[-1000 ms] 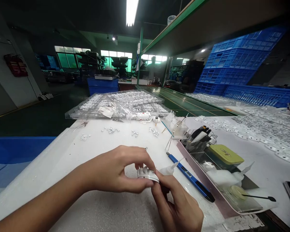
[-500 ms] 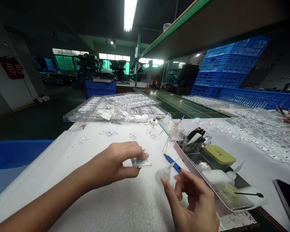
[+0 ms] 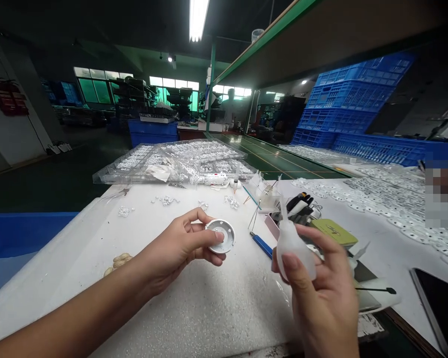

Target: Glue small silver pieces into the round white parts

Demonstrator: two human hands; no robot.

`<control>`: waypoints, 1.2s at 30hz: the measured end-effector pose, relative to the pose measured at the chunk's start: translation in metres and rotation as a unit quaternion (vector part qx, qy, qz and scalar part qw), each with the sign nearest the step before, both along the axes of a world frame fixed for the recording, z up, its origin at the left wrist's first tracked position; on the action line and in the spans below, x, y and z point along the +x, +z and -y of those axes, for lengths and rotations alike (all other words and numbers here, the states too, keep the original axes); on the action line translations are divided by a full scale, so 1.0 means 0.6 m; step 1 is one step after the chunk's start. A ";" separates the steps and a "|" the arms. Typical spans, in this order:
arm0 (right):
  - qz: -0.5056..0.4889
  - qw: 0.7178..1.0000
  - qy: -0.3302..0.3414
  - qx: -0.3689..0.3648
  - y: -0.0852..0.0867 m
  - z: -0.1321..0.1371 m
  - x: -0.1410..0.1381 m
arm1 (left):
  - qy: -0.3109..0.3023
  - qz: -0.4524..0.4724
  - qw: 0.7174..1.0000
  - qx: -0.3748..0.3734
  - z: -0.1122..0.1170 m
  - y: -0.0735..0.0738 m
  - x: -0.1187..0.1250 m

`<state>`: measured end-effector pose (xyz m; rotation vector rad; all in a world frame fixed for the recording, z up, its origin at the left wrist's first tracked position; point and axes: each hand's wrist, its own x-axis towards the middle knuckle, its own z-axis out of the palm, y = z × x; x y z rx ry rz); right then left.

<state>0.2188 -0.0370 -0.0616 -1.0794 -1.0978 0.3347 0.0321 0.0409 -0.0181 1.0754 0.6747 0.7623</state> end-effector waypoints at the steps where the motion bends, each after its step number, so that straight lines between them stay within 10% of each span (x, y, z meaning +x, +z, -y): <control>1: -0.013 0.999 -0.006 0.029 0.008 -0.005 0.001 | -0.002 0.009 1.000 -0.015 0.000 -0.001 -0.001; 15: -0.036 0.964 -0.112 0.238 0.017 -0.033 -0.048 | -0.038 -0.006 0.997 -0.063 -0.003 -0.004 0.001; 36: -0.070 0.969 -0.121 0.206 0.004 -0.031 -0.045 | -0.044 -0.013 0.997 -0.061 0.002 -0.004 0.000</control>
